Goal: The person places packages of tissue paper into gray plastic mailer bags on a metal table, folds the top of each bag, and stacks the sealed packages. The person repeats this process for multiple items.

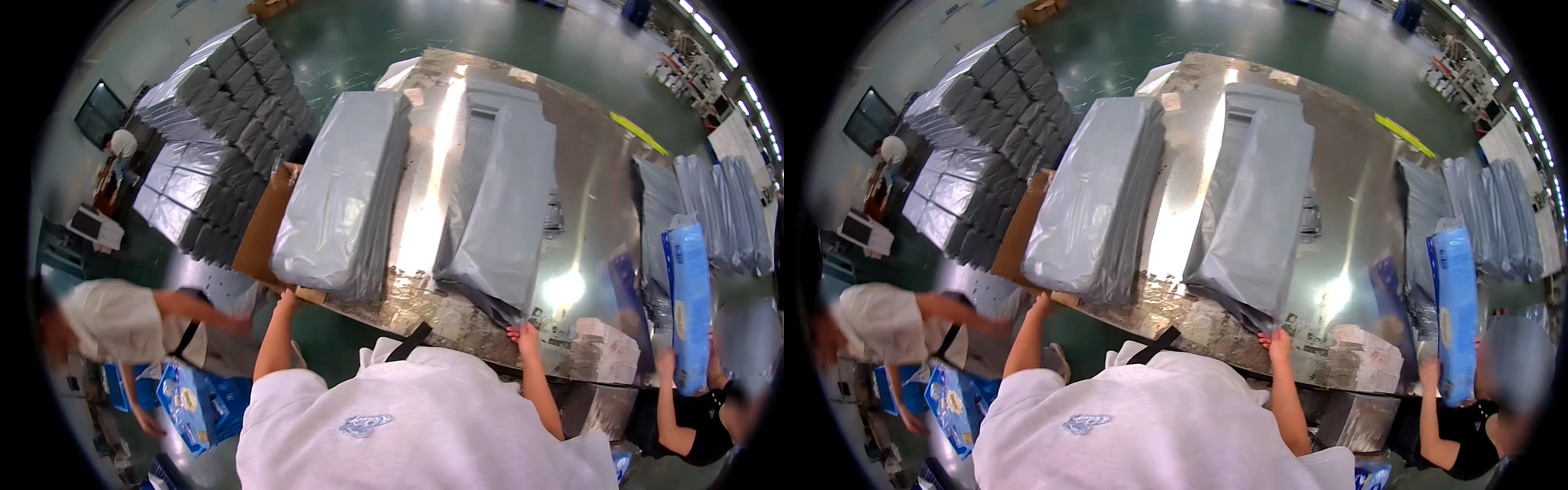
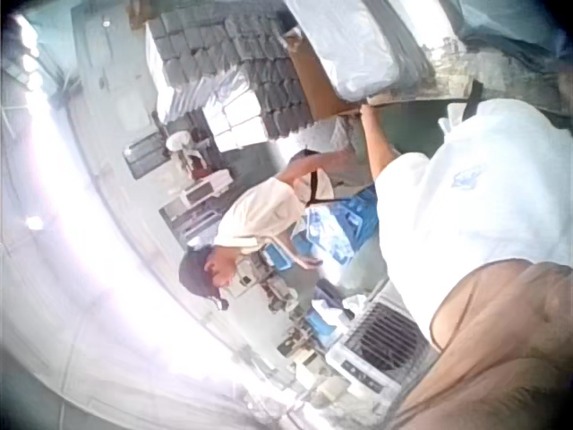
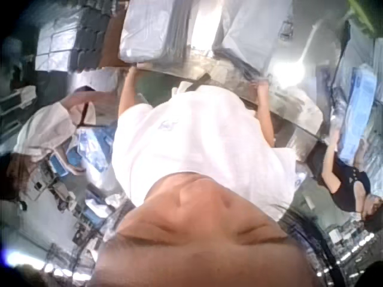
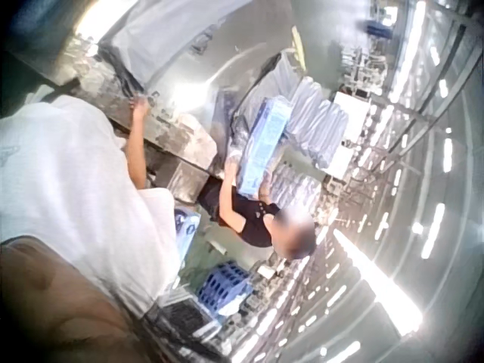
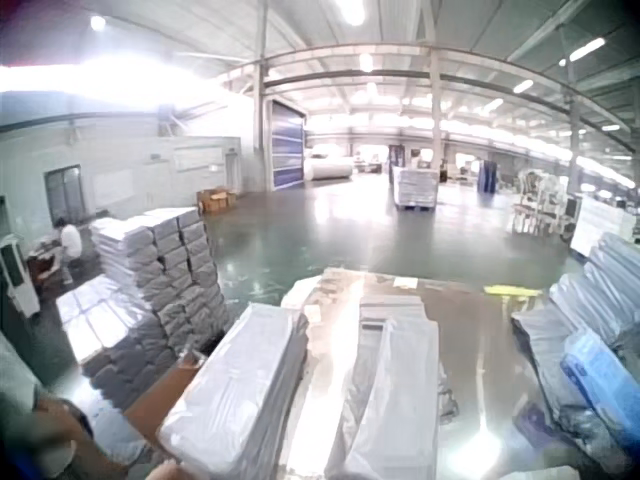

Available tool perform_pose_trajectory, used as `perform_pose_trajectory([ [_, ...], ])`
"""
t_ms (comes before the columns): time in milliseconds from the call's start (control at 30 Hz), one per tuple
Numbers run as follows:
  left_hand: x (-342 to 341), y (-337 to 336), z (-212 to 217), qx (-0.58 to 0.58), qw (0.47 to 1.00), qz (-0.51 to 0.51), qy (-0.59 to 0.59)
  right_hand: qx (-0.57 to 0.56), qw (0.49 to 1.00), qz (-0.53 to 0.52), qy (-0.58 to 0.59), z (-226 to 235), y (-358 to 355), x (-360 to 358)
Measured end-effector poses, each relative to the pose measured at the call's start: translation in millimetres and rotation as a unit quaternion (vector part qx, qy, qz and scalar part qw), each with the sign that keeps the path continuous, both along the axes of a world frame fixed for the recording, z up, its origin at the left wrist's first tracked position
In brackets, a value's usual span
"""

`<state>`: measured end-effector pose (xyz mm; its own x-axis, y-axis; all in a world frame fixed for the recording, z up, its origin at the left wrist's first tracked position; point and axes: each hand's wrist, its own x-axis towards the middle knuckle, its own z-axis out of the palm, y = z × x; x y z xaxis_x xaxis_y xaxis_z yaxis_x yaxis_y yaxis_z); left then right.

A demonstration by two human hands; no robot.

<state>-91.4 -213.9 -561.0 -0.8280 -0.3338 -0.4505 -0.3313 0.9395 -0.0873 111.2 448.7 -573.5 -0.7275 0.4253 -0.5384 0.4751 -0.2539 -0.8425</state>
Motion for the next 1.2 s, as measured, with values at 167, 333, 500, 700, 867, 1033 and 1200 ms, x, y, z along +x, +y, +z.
perform_pose_trajectory([
  [167, 34.9, 139.1, 84.6, 0.015, 0.867, -0.412, -0.280, 0.032, 0.999, -0.009, 0.008, -17.6, 7.9, 8.5],
  [333, 43.9, 298.7, 129.4, 0.434, 0.802, -0.374, 0.170, 0.055, 0.998, -0.017, 0.037, -16.2, -1.9, 4.6],
  [500, -1.0, 377.6, 104.2, 0.438, 0.807, -0.346, 0.191, 0.093, 0.995, 0.004, 0.018, -6.8, -4.8, 4.2],
  [700, -0.6, 357.8, 63.2, 0.357, 0.812, -0.449, 0.105, 0.133, 0.991, -0.008, -0.001, -8.8, -2.8, 10.0],
  [867, 6.7, 338.1, 51.1, 0.263, 0.739, -0.586, 0.204, 0.507, 0.862, 0.027, -0.010, 25.8, -12.0, 4.7],
  [1033, -0.5, 347.5, 95.4, 0.230, 0.629, -0.704, 0.235, 0.714, 0.667, 0.201, 0.074, 97.0, -8.3, -8.2],
  [1200, -20.5, 362.0, 94.3, 0.253, 0.581, -0.757, 0.158, 0.753, 0.449, 0.467, 0.117, 122.3, -2.5, -31.6],
])
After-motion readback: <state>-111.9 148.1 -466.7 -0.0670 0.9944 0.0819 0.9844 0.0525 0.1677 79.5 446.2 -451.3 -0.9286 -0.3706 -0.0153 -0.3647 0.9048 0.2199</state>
